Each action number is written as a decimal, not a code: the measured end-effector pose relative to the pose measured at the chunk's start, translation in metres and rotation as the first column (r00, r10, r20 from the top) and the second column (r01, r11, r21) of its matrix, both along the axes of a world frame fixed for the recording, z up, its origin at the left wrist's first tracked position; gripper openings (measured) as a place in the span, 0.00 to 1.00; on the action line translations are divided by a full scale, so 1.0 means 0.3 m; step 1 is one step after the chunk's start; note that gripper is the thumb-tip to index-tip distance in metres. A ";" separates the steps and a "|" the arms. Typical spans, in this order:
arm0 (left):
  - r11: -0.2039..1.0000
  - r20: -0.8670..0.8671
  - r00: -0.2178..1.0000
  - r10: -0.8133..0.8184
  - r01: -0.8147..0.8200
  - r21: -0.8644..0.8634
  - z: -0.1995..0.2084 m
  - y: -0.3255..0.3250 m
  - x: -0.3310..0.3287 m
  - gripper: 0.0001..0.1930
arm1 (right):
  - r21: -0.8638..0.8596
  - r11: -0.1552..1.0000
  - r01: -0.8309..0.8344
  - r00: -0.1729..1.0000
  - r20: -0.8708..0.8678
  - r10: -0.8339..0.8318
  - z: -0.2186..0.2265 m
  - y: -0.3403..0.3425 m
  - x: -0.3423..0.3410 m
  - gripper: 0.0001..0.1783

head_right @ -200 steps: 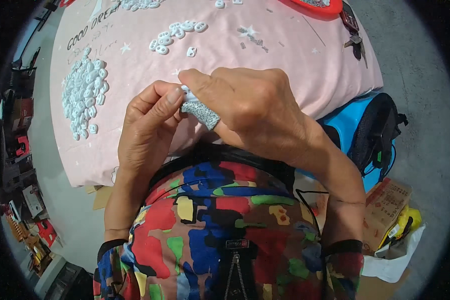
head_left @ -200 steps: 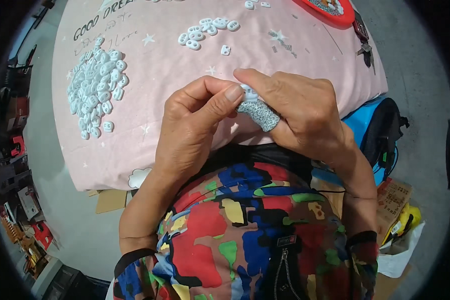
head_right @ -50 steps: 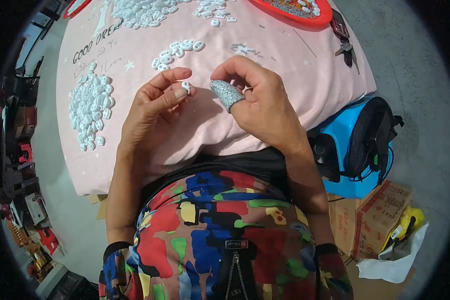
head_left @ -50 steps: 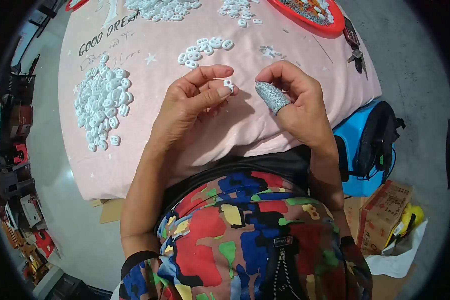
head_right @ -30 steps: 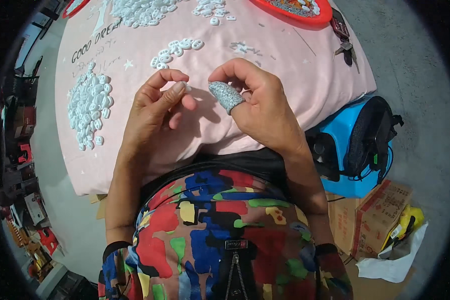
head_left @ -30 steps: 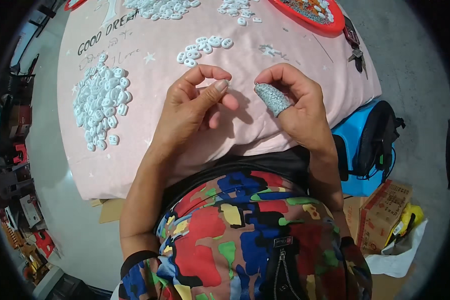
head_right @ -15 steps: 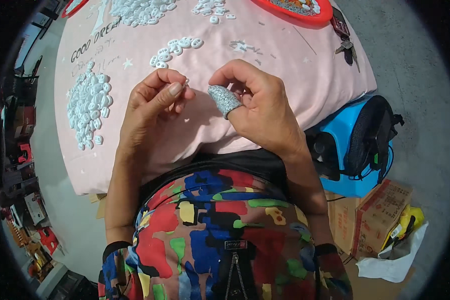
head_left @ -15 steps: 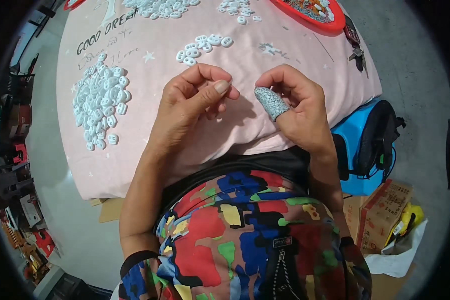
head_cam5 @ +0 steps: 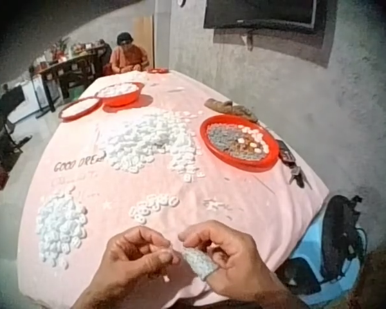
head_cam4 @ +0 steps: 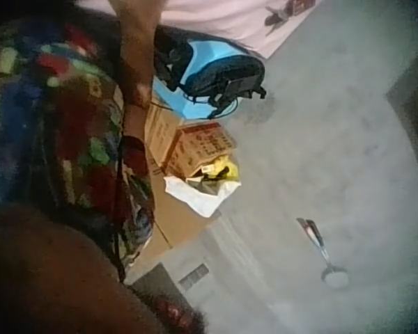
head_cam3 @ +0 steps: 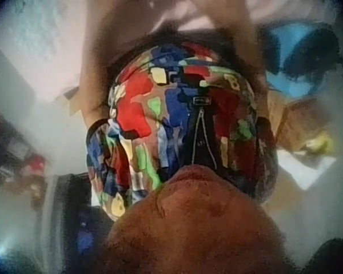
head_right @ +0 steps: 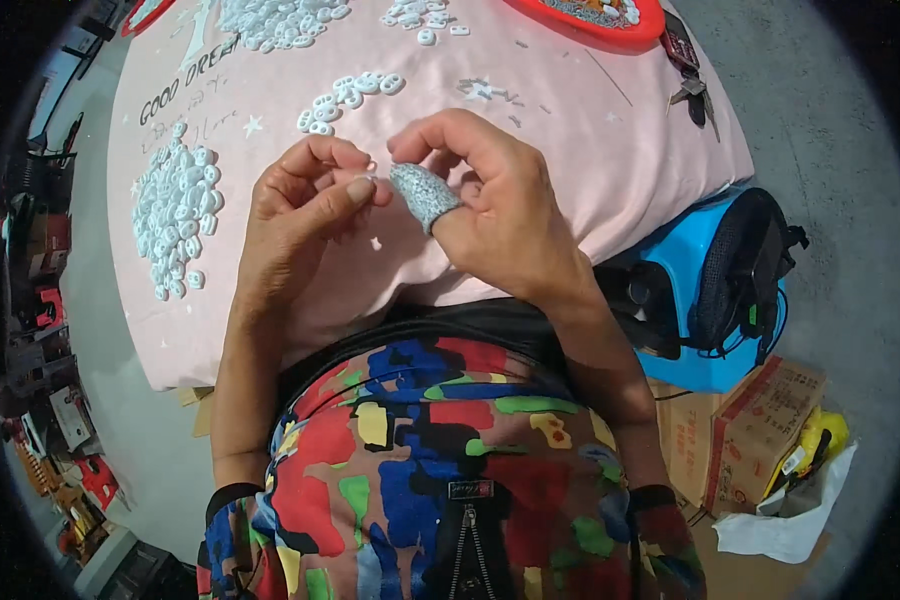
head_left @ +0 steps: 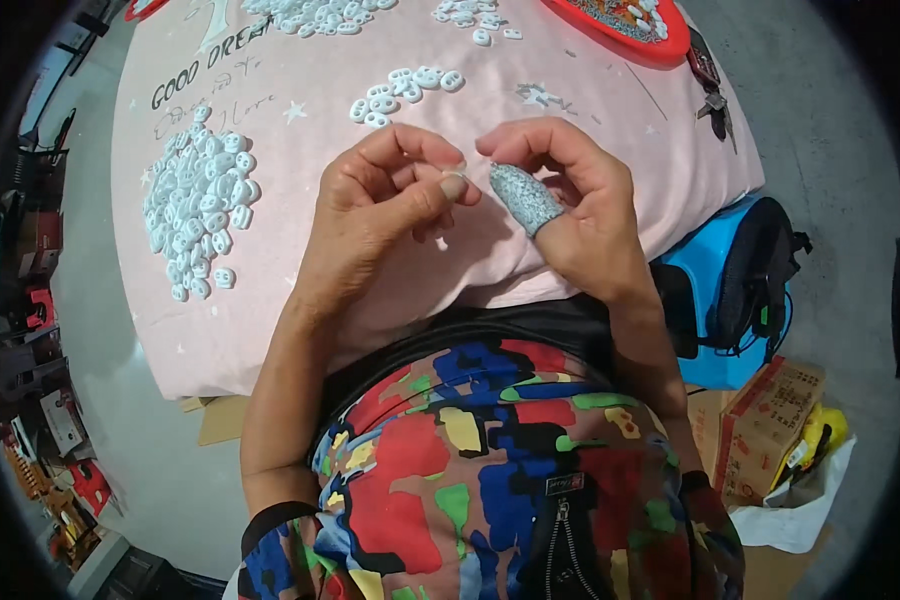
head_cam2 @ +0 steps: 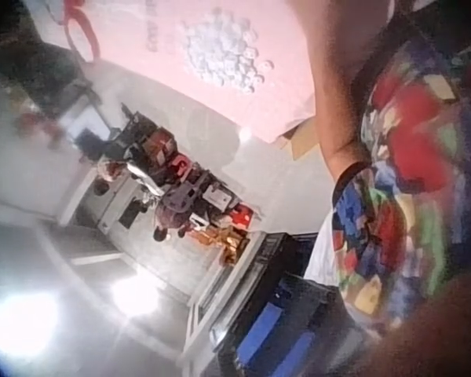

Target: The person assembles plastic cord locks by fitting springs and inner plugs into plastic stoppers by hand.

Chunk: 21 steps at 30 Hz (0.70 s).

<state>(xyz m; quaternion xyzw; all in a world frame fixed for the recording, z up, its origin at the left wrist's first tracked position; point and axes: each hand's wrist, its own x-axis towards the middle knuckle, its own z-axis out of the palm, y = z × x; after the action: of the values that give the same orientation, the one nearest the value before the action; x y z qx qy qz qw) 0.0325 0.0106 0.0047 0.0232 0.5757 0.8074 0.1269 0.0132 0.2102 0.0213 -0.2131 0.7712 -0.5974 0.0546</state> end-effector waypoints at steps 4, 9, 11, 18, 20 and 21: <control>1.000 -0.013 1.000 0.020 -0.020 -0.009 -0.004 0.006 -0.002 0.10 | -0.008 0.997 -0.076 0.997 -0.034 0.075 -0.011 -0.021 -0.012 0.09; 1.000 0.038 0.999 0.007 -0.006 -0.025 -0.008 0.008 -0.001 0.12 | 0.020 0.999 -0.026 0.998 -0.048 0.027 -0.030 -0.013 -0.003 0.08; 1.000 0.072 0.997 0.005 -0.003 -0.022 -0.007 0.008 -0.004 0.13 | 0.031 0.999 -0.012 0.999 -0.052 0.014 -0.022 -0.006 0.001 0.08; 0.999 0.054 0.999 -0.004 0.002 0.037 -0.036 -0.003 -0.007 0.11 | 0.015 1.000 0.010 0.999 -0.049 -0.009 -0.024 -0.009 0.008 0.09; 0.999 0.069 0.998 0.001 -0.005 0.049 -0.037 -0.004 -0.006 0.11 | 0.027 1.000 0.006 0.999 -0.046 -0.005 -0.020 -0.010 0.011 0.09; 0.997 0.071 0.997 -0.001 -0.004 0.075 -0.037 -0.003 -0.005 0.10 | 0.039 0.999 0.002 0.999 -0.043 0.000 -0.015 -0.011 0.013 0.09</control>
<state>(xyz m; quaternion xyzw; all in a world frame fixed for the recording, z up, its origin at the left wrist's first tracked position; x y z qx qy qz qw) 0.0310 0.0097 -0.0064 -0.0011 0.5403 0.8287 0.1458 0.0172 0.2068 0.0168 -0.2242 0.7839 -0.5774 0.0418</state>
